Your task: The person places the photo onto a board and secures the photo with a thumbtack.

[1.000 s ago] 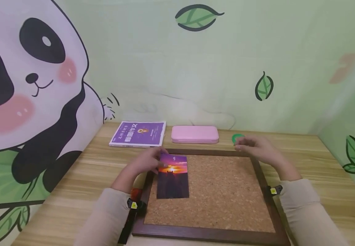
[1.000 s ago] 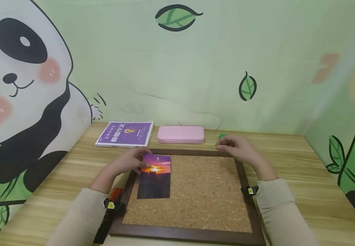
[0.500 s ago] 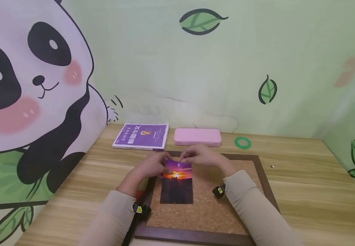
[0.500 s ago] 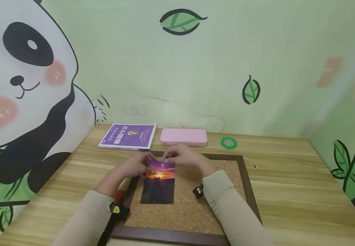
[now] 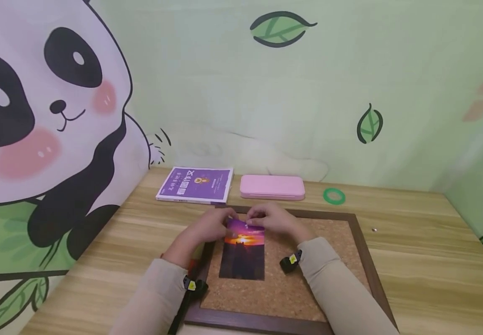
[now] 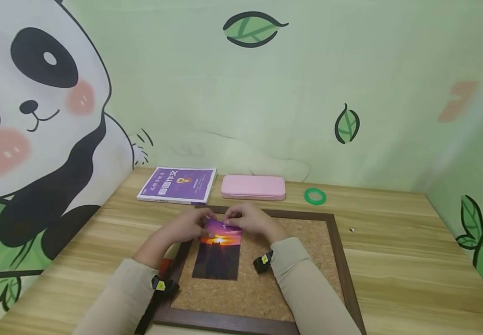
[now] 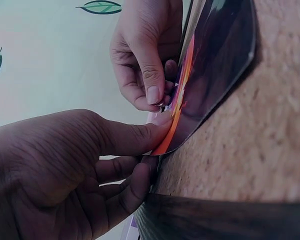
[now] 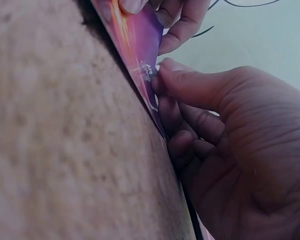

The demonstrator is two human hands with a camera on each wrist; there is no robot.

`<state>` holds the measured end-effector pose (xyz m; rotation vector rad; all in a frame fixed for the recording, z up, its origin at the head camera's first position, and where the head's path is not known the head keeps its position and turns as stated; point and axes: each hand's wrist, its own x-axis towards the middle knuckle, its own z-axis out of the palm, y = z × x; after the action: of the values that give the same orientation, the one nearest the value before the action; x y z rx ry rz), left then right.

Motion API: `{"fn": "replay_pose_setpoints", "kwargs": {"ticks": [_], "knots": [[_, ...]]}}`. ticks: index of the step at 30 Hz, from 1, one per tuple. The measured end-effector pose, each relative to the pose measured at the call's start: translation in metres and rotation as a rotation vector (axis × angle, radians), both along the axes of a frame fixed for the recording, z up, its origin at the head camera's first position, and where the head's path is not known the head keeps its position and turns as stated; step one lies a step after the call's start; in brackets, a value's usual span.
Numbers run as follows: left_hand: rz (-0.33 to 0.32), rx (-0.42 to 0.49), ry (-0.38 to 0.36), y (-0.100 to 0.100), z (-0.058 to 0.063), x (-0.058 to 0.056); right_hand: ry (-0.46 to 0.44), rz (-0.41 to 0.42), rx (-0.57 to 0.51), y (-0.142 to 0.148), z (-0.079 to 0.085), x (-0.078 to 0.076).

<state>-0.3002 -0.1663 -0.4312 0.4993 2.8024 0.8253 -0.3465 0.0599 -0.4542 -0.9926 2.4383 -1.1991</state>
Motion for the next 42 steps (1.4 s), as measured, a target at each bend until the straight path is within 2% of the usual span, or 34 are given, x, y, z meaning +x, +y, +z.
{"fn": "replay_pose_setpoints", "kwargs": {"ticks": [9,14,17,23,29,34,42], "knots": [[-0.024,-0.009,0.013,-0.001,0.002,0.002,-0.008,0.027,0.018,-0.001,0.0,0.003],[-0.087,0.007,0.063,-0.009,-0.007,-0.003,-0.011,-0.012,0.059,-0.004,0.003,0.007],[-0.098,0.041,0.07,-0.014,-0.013,-0.006,-0.013,-0.044,0.075,-0.007,0.005,0.009],[-0.094,0.11,0.046,-0.019,-0.017,-0.008,-0.038,-0.089,0.07,-0.009,0.005,0.009],[-0.07,0.125,0.029,-0.021,-0.022,-0.009,-0.067,-0.065,0.04,-0.006,0.001,0.007],[-0.068,0.139,0.03,-0.019,-0.021,-0.008,-0.08,-0.049,0.025,-0.004,0.001,0.007],[-0.06,0.152,0.025,-0.018,-0.018,-0.006,-0.031,-0.097,0.057,-0.012,0.002,0.009]]}}
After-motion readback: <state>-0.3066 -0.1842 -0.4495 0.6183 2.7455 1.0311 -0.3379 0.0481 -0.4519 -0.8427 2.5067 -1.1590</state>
